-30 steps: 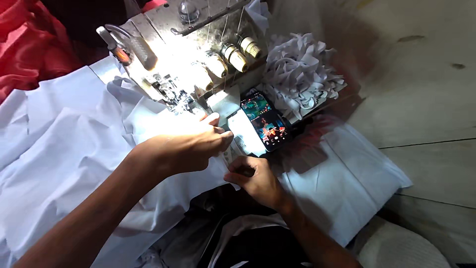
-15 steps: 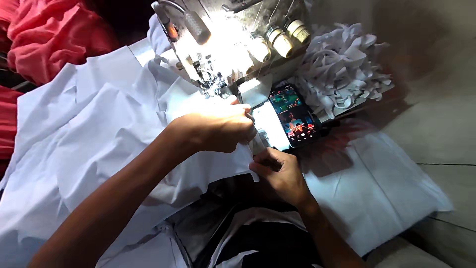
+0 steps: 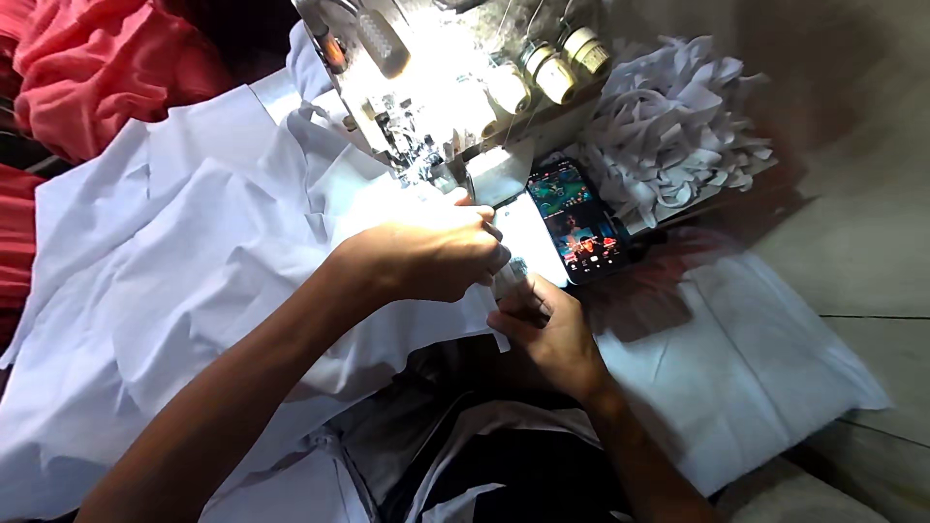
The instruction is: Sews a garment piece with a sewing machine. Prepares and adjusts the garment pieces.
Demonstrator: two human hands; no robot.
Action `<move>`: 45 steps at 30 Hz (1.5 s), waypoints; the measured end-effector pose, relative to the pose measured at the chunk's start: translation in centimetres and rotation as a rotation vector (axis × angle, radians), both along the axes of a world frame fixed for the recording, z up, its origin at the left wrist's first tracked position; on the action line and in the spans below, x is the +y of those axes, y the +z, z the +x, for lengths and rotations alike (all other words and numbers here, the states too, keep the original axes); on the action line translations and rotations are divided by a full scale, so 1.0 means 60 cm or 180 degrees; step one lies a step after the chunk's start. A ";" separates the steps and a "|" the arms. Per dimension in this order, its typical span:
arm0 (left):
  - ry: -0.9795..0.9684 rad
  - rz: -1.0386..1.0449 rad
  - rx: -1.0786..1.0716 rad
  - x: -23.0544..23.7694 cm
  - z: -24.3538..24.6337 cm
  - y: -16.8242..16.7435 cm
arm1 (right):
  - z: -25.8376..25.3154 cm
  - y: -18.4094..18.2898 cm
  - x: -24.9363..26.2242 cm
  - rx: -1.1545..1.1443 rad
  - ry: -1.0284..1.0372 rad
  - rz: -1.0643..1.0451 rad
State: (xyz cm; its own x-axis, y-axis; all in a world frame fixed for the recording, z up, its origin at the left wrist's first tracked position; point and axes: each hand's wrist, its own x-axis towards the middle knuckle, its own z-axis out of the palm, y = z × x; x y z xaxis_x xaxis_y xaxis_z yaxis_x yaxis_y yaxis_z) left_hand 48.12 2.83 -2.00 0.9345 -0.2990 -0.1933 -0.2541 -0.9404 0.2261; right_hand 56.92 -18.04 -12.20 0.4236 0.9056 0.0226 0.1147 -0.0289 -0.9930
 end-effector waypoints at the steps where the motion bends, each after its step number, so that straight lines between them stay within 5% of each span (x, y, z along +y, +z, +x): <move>1: 0.0007 0.0012 -0.0079 -0.002 -0.002 -0.003 | 0.001 0.000 0.001 0.0020 0.0022 -0.0035; 4: 0.0137 0.0211 -0.0480 -0.018 -0.016 -0.002 | 0.007 0.001 0.001 0.0110 0.0109 -0.0144; 7: 0.0944 -0.0259 -0.1123 -0.061 -0.053 -0.002 | 0.012 0.004 0.002 0.0107 0.0186 -0.0250; 10: 0.1998 -0.2201 -0.1158 -0.128 -0.129 -0.036 | 0.014 0.004 0.004 0.0138 0.0190 -0.0216; 15: 0.2910 -0.5074 -0.0437 -0.236 -0.202 -0.165 | 0.017 0.009 0.003 0.0310 0.0356 -0.0083; 19: 0.4369 -0.6222 -0.1905 -0.301 -0.156 -0.184 | 0.018 0.024 0.002 0.0555 0.0541 -0.0010; 22: 0.4669 -0.6895 -0.2811 -0.304 -0.115 -0.169 | 0.016 0.030 0.002 0.0537 0.0541 -0.0014; 40: 0.5150 -0.6017 -0.4170 -0.288 -0.058 -0.181 | 0.005 0.023 0.000 0.0231 0.0319 -0.0006; 42: 0.5151 -0.6095 -0.3802 -0.289 -0.067 -0.176 | 0.005 0.022 -0.001 0.0242 0.0314 -0.0037; 45: 0.4689 -0.5414 -0.1979 -0.291 -0.128 -0.153 | 0.005 0.021 -0.004 0.0241 0.0309 -0.0041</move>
State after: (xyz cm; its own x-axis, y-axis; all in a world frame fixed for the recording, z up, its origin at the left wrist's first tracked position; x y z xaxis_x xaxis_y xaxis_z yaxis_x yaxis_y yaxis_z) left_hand 40.42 -14.60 -11.17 0.4185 0.8569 -0.3011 -0.1518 0.3929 0.9070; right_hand 57.24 -18.30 -10.91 0.3339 0.9424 -0.0182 0.0424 -0.0343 -0.9985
